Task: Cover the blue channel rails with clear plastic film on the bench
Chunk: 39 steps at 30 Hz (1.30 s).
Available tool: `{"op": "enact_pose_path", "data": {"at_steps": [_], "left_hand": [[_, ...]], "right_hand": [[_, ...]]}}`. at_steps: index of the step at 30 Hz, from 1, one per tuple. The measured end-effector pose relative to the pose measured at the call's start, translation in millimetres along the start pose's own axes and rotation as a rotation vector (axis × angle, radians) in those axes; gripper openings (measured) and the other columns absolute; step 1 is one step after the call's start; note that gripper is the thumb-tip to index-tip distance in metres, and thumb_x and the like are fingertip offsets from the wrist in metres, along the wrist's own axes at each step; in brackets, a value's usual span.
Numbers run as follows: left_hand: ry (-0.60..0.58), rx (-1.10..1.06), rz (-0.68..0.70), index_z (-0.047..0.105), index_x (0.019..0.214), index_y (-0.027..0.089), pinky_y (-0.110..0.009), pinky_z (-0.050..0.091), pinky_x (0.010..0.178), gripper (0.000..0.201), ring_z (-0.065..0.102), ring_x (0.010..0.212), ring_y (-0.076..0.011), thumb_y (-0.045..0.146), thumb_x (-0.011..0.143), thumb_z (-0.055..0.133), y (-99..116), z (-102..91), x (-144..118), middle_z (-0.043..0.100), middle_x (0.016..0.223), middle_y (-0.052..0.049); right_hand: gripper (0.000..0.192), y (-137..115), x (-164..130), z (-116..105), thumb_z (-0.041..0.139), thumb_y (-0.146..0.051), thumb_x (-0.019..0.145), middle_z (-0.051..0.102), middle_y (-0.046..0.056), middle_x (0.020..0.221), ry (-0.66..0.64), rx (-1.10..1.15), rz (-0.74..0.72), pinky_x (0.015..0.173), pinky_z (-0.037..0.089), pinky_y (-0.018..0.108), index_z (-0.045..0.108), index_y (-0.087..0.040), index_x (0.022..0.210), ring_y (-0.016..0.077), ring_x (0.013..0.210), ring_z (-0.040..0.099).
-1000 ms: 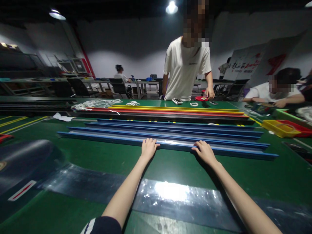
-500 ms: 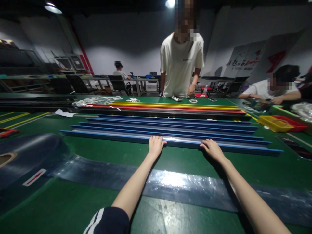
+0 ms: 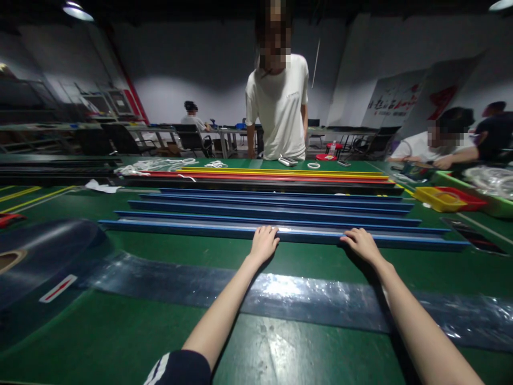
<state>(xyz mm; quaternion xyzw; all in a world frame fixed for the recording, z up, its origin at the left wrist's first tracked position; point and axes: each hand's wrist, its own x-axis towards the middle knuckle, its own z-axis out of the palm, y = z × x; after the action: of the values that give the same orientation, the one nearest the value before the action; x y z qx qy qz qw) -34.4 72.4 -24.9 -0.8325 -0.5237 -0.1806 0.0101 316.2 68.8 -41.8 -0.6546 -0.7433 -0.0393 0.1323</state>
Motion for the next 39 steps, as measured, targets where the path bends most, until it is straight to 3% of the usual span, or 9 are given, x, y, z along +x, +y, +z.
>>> {"op": "enact_pose_path", "data": {"at_steps": [5,8,10,13,17,20,24,30,39], "left_hand": [[-0.08,-0.134,0.107,0.044,0.126,0.023,-0.038,0.024,0.104,0.039,0.032,0.125,-0.0206,0.03,0.087,0.041,-17.8,-16.7,-20.0,0.045,0.131,-0.006],[0.013,-0.14,0.042,0.053,0.116,0.023,-0.043,0.021,0.105,0.033,0.019,0.131,-0.0248,0.03,0.085,0.045,-21.0,-31.0,-34.5,0.038,0.136,-0.006],[0.031,-0.17,0.004,0.059,0.103,0.023,-0.042,0.026,0.102,0.024,0.028,0.125,-0.0247,0.033,0.084,0.048,-23.1,-41.2,-42.4,0.047,0.125,-0.006],[-0.155,-0.276,0.01,0.062,0.086,0.023,-0.034,0.037,0.09,0.02,0.047,0.099,-0.0198,0.039,0.08,0.052,-31.4,-54.2,-50.2,0.06,0.096,-0.003],[-0.513,-0.434,-0.058,0.062,0.085,0.019,-0.024,0.04,0.069,0.028,0.053,0.074,-0.0147,0.04,0.068,0.064,-53.1,-61.4,-60.3,0.06,0.078,0.0],[-0.569,-0.356,-0.084,0.063,0.086,0.021,-0.022,0.038,0.068,0.038,0.051,0.083,-0.0169,0.042,0.056,0.072,-68.5,-62.9,-70.2,0.058,0.081,0.001],[-0.601,-0.26,-0.158,0.063,0.086,0.023,-0.021,0.036,0.067,0.037,0.051,0.082,-0.0159,0.038,0.054,0.073,-74.9,-69.0,-78.1,0.058,0.082,0.002],[-0.662,-0.244,-0.179,0.062,0.081,0.022,-0.02,0.032,0.062,0.031,0.052,0.072,-0.0123,0.037,0.056,0.072,-71.8,-72.4,-77.3,0.058,0.076,0.005],[-0.593,-0.238,-0.18,0.061,0.071,0.021,-0.02,0.03,0.061,0.019,0.049,0.064,-0.0109,0.032,0.058,0.069,-70.8,-61.7,-76.1,0.054,0.064,0.007]], "right_hand": [[0.038,-12.9,-10.2,-12.4,0.043,-0.048,0.081,0.06,0.009,0.092,0.046,-0.005,0.025,0.076,0.038,0.037,0.066,-0.021,0.094,0.025,0.09,0.048],[0.04,-28.3,-18.5,-28.2,0.049,-0.051,0.077,0.057,0.009,0.097,0.247,0.111,0.003,0.083,0.037,0.038,0.062,-0.021,0.1,0.0251,0.094,0.046],[0.039,-39.2,-23.0,-40.4,0.052,-0.051,0.075,0.058,0.008,0.094,0.237,0.261,-0.033,0.082,0.038,0.036,0.06,-0.021,0.098,0.0234,0.091,0.048],[0.031,-55.2,-29.7,-55.6,0.056,-0.047,0.072,0.06,0.005,0.084,-0.114,0.478,-0.114,0.073,0.041,0.031,0.06,-0.02,0.087,0.0188,0.079,0.053],[0.026,-71.2,-43.7,-58.5,0.065,-0.04,0.063,0.06,0.0,0.072,-0.599,0.556,-0.121,0.059,0.037,0.024,0.058,-0.018,0.075,0.0132,0.066,0.051],[0.024,-76.0,-54.8,-49.8,0.068,-0.033,0.058,0.056,-0.003,0.066,-0.731,0.532,-0.136,0.053,0.032,0.021,0.057,-0.018,0.073,0.0104,0.061,0.046],[0.015,-76.4,-63.0,-41.1,0.061,-0.027,0.063,0.05,-0.004,0.063,-0.681,0.521,-0.141,0.053,0.029,0.02,0.051,-0.018,0.068,0.0092,0.06,0.042],[0.022,-76.1,-70.3,-44.5,0.064,-0.025,0.058,0.049,-0.004,0.067,-0.645,0.548,-0.115,0.055,0.028,0.021,0.047,-0.019,0.07,0.01,0.064,0.041],[0.016,-80.4,-74.4,-42.1,0.061,-0.022,0.061,0.045,-0.005,0.059,-0.558,0.577,-0.098,0.052,0.025,0.021,0.045,-0.019,0.064,0.0089,0.058,0.039]]}}
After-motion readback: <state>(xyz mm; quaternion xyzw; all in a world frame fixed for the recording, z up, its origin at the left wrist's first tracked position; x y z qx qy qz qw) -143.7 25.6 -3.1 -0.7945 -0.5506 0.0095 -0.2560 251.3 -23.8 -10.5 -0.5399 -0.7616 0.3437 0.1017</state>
